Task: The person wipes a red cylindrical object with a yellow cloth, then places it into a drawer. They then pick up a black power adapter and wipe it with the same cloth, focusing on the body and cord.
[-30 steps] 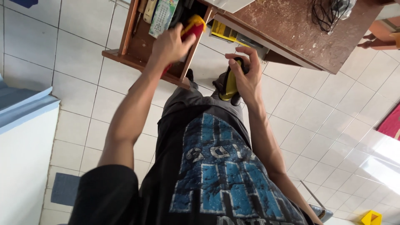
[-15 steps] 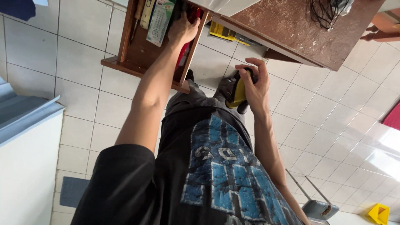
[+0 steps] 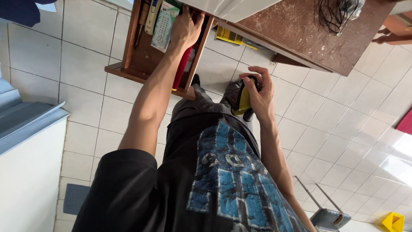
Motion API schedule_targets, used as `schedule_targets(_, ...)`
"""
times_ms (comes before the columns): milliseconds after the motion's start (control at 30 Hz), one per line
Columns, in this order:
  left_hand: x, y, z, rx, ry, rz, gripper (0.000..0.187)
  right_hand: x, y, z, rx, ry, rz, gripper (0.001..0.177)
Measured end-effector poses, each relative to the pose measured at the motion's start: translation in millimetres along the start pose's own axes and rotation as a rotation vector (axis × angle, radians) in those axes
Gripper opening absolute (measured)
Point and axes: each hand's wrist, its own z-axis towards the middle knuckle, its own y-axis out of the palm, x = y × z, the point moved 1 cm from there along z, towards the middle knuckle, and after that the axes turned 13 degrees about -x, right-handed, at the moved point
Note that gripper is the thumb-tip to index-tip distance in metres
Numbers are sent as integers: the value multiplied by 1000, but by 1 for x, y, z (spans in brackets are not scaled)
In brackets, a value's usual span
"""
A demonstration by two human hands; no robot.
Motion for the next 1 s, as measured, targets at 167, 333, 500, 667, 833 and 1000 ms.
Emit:
schedule_targets(167, -14, 17, 9, 51, -5, 52, 64, -3, 4, 0, -7, 9, 2, 28)
schedule_targets(333, -25, 52, 16, -318, -14, 632, 62, -3, 6, -3, 7, 15, -15, 28)
schedule_targets(500, -13, 51, 14, -303, -74, 554, 57, -3, 6, -4, 33, 12, -12, 27)
schedule_targets(667, -19, 44, 3, 158, -98, -36, 69, -3, 8, -4, 33, -1, -12, 27)
schedule_targets(833, -27, 26, 4, 256, -255, 323, 76, -1, 11, -4, 35, 7, -4, 29)
schedule_targets(1000, -30, 6, -7, 387, -89, 54, 52, -2, 12, -4, 24, -10, -23, 27)
